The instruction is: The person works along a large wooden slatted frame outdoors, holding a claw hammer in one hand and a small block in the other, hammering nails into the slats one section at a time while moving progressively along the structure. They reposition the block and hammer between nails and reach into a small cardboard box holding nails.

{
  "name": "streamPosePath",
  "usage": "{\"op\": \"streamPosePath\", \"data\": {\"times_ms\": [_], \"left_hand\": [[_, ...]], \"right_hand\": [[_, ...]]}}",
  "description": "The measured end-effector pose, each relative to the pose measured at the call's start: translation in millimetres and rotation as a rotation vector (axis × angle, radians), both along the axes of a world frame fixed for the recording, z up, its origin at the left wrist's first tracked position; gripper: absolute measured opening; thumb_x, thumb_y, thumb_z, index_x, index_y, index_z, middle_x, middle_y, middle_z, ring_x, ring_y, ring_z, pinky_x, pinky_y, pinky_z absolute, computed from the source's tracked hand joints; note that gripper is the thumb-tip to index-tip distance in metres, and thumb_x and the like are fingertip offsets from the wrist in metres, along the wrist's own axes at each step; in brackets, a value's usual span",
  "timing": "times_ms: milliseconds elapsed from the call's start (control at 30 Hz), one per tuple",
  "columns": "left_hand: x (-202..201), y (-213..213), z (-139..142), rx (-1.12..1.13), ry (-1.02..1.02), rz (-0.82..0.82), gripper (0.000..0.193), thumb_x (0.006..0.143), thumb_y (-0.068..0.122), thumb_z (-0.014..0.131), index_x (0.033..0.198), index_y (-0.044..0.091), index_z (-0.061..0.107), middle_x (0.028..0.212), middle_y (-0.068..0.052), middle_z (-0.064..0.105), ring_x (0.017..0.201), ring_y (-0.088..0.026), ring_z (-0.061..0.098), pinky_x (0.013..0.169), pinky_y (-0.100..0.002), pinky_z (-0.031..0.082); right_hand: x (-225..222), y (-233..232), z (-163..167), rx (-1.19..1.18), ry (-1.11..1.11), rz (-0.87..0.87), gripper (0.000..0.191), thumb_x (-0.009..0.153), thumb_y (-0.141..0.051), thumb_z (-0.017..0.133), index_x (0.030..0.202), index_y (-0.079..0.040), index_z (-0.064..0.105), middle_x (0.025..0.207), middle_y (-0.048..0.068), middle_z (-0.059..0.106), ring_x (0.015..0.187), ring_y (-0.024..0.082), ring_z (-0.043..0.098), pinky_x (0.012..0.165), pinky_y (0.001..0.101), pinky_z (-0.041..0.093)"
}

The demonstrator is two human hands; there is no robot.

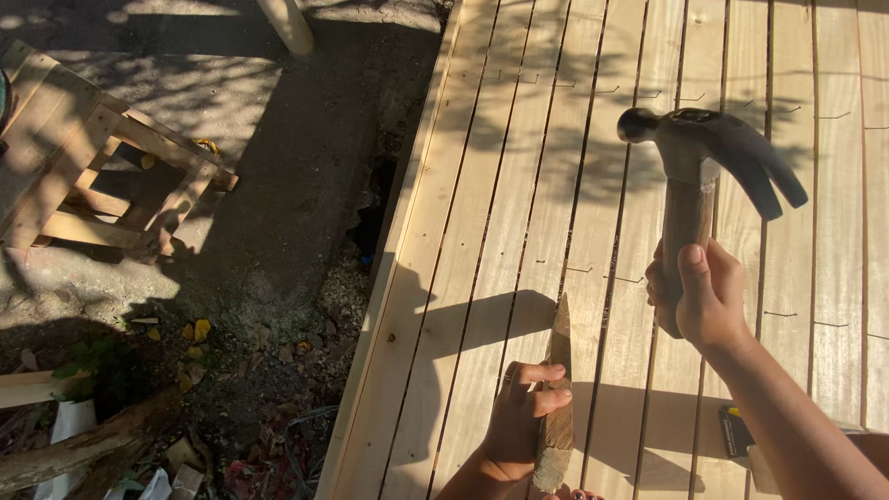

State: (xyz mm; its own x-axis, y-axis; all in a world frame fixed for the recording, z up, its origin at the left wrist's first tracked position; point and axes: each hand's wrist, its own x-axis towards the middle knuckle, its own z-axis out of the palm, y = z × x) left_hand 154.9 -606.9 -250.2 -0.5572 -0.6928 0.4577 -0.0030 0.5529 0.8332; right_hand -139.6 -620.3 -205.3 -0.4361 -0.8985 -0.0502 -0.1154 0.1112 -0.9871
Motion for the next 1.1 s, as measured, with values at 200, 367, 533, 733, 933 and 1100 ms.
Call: {"op": "streamPosePath", "data": {"times_ms": [200, 367, 533, 733, 933, 1100], "left_hand": [[-3.0, -1.4, 6.9, -0.017, -0.012, 0.035, 0.064, 0.071, 0.011, 0.088, 0.124, 0.017, 0.052, 0.132, -0.015, 0.056, 0.116, -0.037, 0.062, 0.090, -0.045, 0.056], [-6.0, -2.9, 5.2, -0.004, -0.034, 0.053, 0.063, 0.076, 0.005, 0.083, 0.126, 0.017, 0.048, 0.132, -0.014, 0.055, 0.118, -0.037, 0.062, 0.089, -0.044, 0.058], [-1.5, 3.9, -8.2, -0.093, 0.035, 0.045, 0.061, 0.077, 0.000, 0.078, 0.127, 0.013, 0.045, 0.132, -0.018, 0.052, 0.117, -0.038, 0.060, 0.093, -0.047, 0.058], [2.5, 5.8, -4.5, -0.071, 0.039, 0.037, 0.058, 0.081, 0.001, 0.079, 0.128, 0.011, 0.047, 0.134, -0.021, 0.053, 0.115, -0.036, 0.062, 0.089, -0.043, 0.059], [-17.2, -17.4, 21.5, -0.123, -0.010, 0.141, 0.058, 0.075, 0.003, 0.072, 0.127, 0.008, 0.047, 0.128, -0.020, 0.058, 0.115, -0.040, 0.061, 0.097, -0.049, 0.055], [-30.6, -33.2, 34.9, -0.114, -0.001, 0.085, 0.058, 0.076, 0.002, 0.063, 0.131, 0.005, 0.046, 0.126, -0.023, 0.055, 0.118, -0.043, 0.060, 0.101, -0.049, 0.055]], "right_hand": [[29.6, 8.8, -50.7, 0.336, 0.405, 0.235, 0.061, 0.100, -0.058, 0.044, 0.095, -0.001, 0.061, 0.060, 0.010, 0.053, 0.057, 0.016, 0.046, 0.051, 0.0345, 0.044], [25.4, 14.5, -76.2, 0.781, 0.093, 0.122, 0.062, 0.100, -0.060, 0.045, 0.093, -0.001, 0.060, 0.057, 0.008, 0.049, 0.049, 0.018, 0.047, 0.050, 0.0381, 0.043], [12.5, 39.3, -53.0, 0.742, -0.336, -0.124, 0.057, 0.099, -0.059, 0.046, 0.092, -0.003, 0.052, 0.060, 0.007, 0.048, 0.047, 0.020, 0.043, 0.048, 0.0384, 0.039], [1.1, 60.4, -15.3, 0.551, -0.478, -0.266, 0.054, 0.101, -0.059, 0.046, 0.095, -0.006, 0.051, 0.065, 0.006, 0.049, 0.049, 0.015, 0.044, 0.049, 0.0345, 0.040], [7.8, 87.7, 11.2, 0.516, -0.417, -0.313, 0.049, 0.102, -0.055, 0.048, 0.098, -0.006, 0.051, 0.066, 0.006, 0.049, 0.050, 0.015, 0.045, 0.050, 0.0352, 0.041], [23.2, 89.8, 21.4, 0.636, -0.219, -0.265, 0.052, 0.099, -0.052, 0.051, 0.097, -0.001, 0.057, 0.065, 0.007, 0.052, 0.048, 0.016, 0.048, 0.048, 0.0365, 0.044]]}}
